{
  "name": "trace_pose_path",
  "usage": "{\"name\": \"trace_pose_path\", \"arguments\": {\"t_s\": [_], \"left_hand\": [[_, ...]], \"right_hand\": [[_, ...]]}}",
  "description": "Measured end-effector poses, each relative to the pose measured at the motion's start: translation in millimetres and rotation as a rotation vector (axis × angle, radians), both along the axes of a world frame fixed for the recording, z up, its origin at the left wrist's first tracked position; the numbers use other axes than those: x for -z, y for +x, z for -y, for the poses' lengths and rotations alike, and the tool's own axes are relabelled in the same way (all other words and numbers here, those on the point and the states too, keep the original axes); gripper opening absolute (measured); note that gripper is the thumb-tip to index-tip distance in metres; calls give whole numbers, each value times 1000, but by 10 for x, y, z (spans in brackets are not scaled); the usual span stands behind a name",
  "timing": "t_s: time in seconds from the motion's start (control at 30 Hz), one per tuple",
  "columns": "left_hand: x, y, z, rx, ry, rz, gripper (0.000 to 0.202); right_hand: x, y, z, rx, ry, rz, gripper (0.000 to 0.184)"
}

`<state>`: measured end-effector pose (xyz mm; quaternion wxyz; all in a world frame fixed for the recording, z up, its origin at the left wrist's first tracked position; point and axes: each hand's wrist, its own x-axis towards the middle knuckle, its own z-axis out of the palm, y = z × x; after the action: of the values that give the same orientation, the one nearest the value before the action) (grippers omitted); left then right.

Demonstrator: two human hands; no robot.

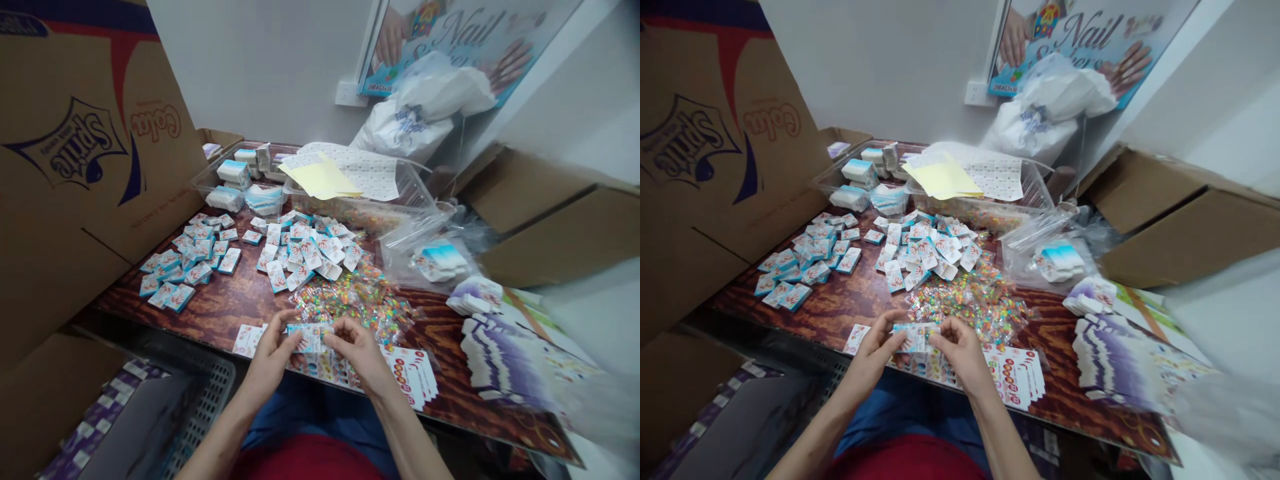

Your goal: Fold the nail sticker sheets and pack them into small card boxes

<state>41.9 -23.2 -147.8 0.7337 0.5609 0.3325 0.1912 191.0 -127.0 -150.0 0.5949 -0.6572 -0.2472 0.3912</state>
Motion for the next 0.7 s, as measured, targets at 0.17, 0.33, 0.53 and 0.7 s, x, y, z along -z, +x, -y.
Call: {"name": "trace_pose_path", "arguments": {"t_s": [0.17,0.33,0.53,0.7], "left_hand": [[19,13,8,108,15,-4,43],[64,17,0,102,-42,-26,46],[120,63,86,84,-71,4,49],[149,32,59,217,-18,-34,44]], "right_hand": [[61,39,10,-73,-13,188,24],[-4,96,102,-161,17,158,21],[-6,103,158,-117,23,189,21],[-2,71,192,-104,71,100,17]]}}
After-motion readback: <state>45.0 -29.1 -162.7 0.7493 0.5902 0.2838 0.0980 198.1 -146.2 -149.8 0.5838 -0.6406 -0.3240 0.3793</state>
